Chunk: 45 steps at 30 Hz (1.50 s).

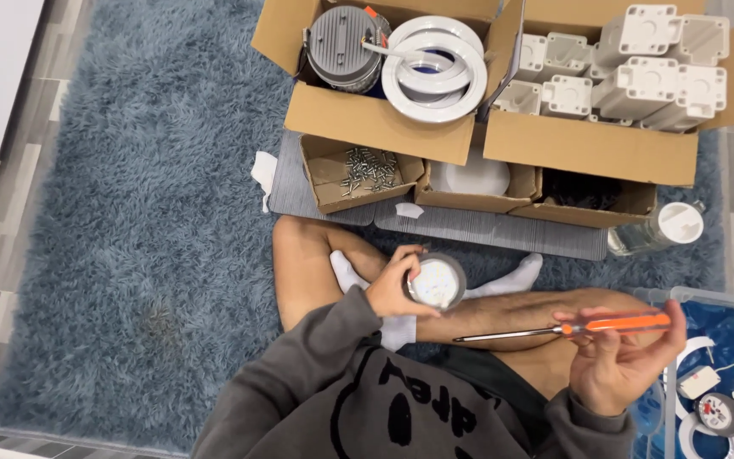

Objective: Assembling LED light fixtures by tightening screws on the module and fitting it into the trim ring.

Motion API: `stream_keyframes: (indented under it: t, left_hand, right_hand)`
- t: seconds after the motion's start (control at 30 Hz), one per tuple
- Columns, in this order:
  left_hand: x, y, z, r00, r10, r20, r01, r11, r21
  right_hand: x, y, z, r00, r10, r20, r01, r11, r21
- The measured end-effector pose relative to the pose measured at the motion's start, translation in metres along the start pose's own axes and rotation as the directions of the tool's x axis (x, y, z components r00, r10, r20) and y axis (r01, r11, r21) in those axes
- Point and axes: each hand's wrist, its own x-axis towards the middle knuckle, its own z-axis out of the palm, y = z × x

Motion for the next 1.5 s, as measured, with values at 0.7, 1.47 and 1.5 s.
stream_keyframes:
  t: [0.7,1.47,1.5]
  left_hand:
    - [-0.026,0.134,-0.047,0.74,0.402,-0.539,-0.365,0.914,0.18]
    - [-0.027,0.128,-0.043,0.727,0.489,-0.482,-0.359,0.869,0.34]
    - [-0.027,0.127,-0.042,0.732,0.485,-0.478,-0.361,0.872,0.331]
  right_hand:
    - [0.025,-0.009,0.03,0.764,-0.645,0.006,0.644,0.764,0.04]
    - [0.044,0.018,0.059,0.614,-0.778,-0.132,0.781,0.575,0.244]
    - [0.042,0.02,0.057,0.639,-0.754,-0.153,0.764,0.598,0.243]
